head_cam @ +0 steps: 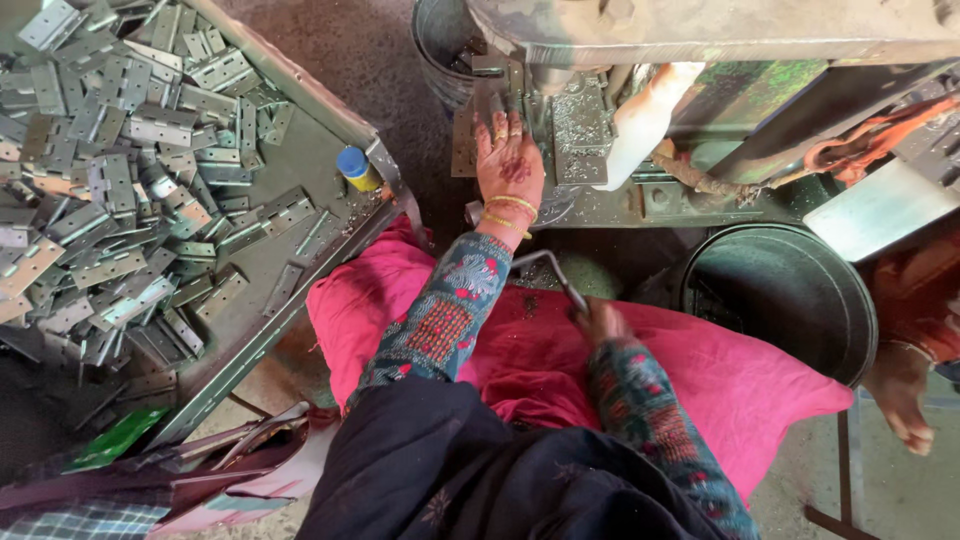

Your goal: The person operates a manual press machine to process small metal pieces. They pick up a piece, place it under the press, pull a lever to activate the press, and then remove the processed piece, repeating this cycle continuously.

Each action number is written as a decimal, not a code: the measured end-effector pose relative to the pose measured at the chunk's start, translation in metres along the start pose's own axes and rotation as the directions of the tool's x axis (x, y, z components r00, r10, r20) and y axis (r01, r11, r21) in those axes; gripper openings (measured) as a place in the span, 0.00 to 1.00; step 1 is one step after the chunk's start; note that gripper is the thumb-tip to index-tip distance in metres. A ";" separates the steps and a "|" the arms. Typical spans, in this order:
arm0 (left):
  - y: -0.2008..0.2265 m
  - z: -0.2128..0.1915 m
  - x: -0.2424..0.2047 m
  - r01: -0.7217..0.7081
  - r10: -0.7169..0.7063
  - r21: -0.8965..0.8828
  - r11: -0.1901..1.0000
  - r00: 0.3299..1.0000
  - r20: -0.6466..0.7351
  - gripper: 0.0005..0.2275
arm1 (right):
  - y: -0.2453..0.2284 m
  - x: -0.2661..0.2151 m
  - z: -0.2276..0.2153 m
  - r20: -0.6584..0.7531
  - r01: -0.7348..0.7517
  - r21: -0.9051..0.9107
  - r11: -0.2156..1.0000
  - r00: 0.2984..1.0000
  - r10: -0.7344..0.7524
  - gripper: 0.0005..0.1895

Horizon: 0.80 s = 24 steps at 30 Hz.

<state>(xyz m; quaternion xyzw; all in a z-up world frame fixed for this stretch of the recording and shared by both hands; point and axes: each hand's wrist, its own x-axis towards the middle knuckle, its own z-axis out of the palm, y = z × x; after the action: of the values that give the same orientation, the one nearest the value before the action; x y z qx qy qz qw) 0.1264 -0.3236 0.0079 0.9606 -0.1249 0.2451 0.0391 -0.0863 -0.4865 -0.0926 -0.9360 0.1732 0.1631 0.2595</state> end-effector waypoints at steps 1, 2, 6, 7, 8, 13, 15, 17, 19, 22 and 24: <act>-0.001 0.001 -0.003 0.010 -0.010 -0.012 1.000 1.000 -0.020 0.17 | 0.001 0.002 0.006 0.022 0.017 0.056 0.998 1.000 -0.018 0.27; -0.002 0.002 -0.007 0.020 -0.021 -0.025 0.999 0.999 -0.040 0.17 | 0.004 0.004 0.008 0.044 0.033 0.111 0.993 0.998 -0.038 0.27; -0.013 0.006 -0.010 0.015 -0.021 -0.177 0.984 0.999 -0.034 0.15 | 0.007 0.007 0.006 0.064 0.054 0.091 0.994 0.996 -0.060 0.27; -0.014 0.008 -0.005 0.018 -0.021 -0.170 0.985 1.000 -0.018 0.15 | 0.008 0.008 0.000 0.056 0.051 0.055 0.997 0.997 -0.054 0.27; -0.014 0.010 0.000 0.021 -0.022 -0.163 0.986 1.000 -0.002 0.15 | 0.008 0.008 -0.006 0.047 0.048 0.019 0.999 0.998 -0.049 0.27; -0.006 0.021 0.019 0.073 -0.069 -0.102 0.992 0.996 0.048 0.16 | 0.006 0.003 -0.002 0.027 0.023 0.058 0.998 0.999 -0.025 0.26; -0.003 0.020 0.024 0.076 -0.074 -0.107 0.991 0.997 0.023 0.17 | 0.004 0.004 0.003 0.038 -0.002 0.045 0.999 0.999 0.000 0.26; -0.009 0.018 0.018 0.074 -0.072 -0.107 0.992 0.997 0.021 0.18 | -0.001 0.000 0.010 0.034 -0.034 -0.032 0.999 0.999 0.035 0.27; -0.011 0.016 0.012 0.074 -0.065 -0.066 0.995 0.988 0.138 0.17 | -0.001 -0.007 0.010 0.037 -0.008 -0.036 0.999 0.999 0.009 0.28; -0.011 0.012 0.027 0.079 -0.072 -0.050 0.996 0.987 0.141 0.17 | -0.004 -0.003 -0.014 0.005 0.062 -0.026 0.998 0.998 -0.062 0.29; -0.012 0.012 0.027 0.080 -0.076 -0.034 0.996 0.991 0.110 0.17 | -0.003 -0.003 -0.016 -0.019 0.076 -0.031 0.997 0.997 -0.077 0.28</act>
<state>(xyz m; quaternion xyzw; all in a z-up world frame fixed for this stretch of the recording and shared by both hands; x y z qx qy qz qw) 0.1579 -0.3201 0.0108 0.9758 -0.0939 0.1882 0.0602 -0.0846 -0.4925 -0.0768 -0.9473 0.1374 0.1464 0.2496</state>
